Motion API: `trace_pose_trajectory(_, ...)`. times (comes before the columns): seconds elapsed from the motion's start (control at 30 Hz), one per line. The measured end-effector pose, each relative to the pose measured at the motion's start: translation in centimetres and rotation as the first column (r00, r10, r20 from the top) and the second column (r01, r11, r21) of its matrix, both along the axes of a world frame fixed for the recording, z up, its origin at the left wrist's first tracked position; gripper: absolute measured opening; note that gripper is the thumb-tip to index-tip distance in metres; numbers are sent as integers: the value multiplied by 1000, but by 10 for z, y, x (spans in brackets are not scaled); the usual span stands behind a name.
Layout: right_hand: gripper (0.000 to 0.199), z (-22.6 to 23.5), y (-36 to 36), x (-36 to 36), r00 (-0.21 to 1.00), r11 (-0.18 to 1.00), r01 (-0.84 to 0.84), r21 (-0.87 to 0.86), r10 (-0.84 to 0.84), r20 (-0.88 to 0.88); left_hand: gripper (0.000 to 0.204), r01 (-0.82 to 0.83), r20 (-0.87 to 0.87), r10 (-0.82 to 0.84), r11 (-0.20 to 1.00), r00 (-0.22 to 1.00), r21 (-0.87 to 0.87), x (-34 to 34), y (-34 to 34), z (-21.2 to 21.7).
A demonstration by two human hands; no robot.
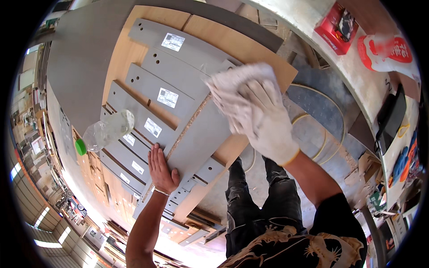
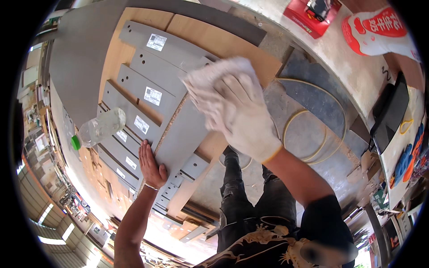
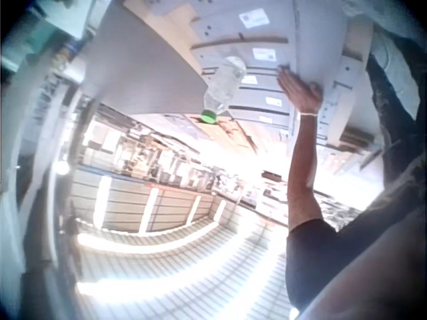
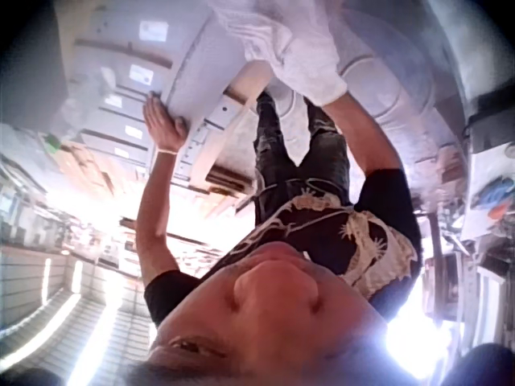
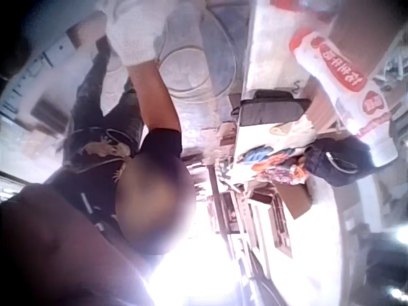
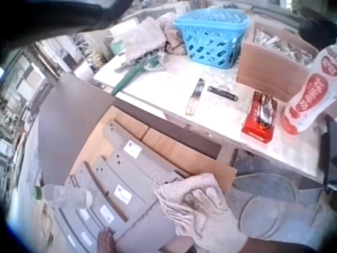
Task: The person wipes multiple gray rectangular wood panels with a white cloth. They repeatedly pick up a plastic bottle, pour liquid onto the cloth, and wipe each panel's surface. The person handles the panels one at a time, placing them back on the workbench after cleaning.
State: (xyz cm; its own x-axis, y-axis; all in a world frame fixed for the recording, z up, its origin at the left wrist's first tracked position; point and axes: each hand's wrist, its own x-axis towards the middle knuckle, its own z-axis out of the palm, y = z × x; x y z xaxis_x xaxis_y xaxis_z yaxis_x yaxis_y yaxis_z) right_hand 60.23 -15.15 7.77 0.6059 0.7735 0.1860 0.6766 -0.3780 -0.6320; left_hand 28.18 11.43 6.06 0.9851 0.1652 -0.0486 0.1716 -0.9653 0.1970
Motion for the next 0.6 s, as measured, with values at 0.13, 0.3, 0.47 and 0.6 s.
trace_pose_trajectory(0.13, 64, 2, -12, -4, 999, 998, -13, -62, 10, -47, 75, -16, 2, 16, 1000, 1000, 5, -5, 1, 2)
trace_pose_trajectory(0.3, 60, -13, 26, 33, 991, 995, 92, -29, -95, -91, 76, -19, -5, 19, 1000, 1000, -15, -1, 1, -1)
trace_pose_trajectory(0.47, 48, -12, 17, 27, 989, 991, -6, -137, 27, 147, 76, -54, -29, 53, 998, 998, -14, -9, 1, 2)
trace_pose_trajectory(0.6, 50, -17, 64, 44, 980, 998, 25, -58, -13, 196, 77, -44, -28, 43, 998, 999, -38, -3, 3, 1)
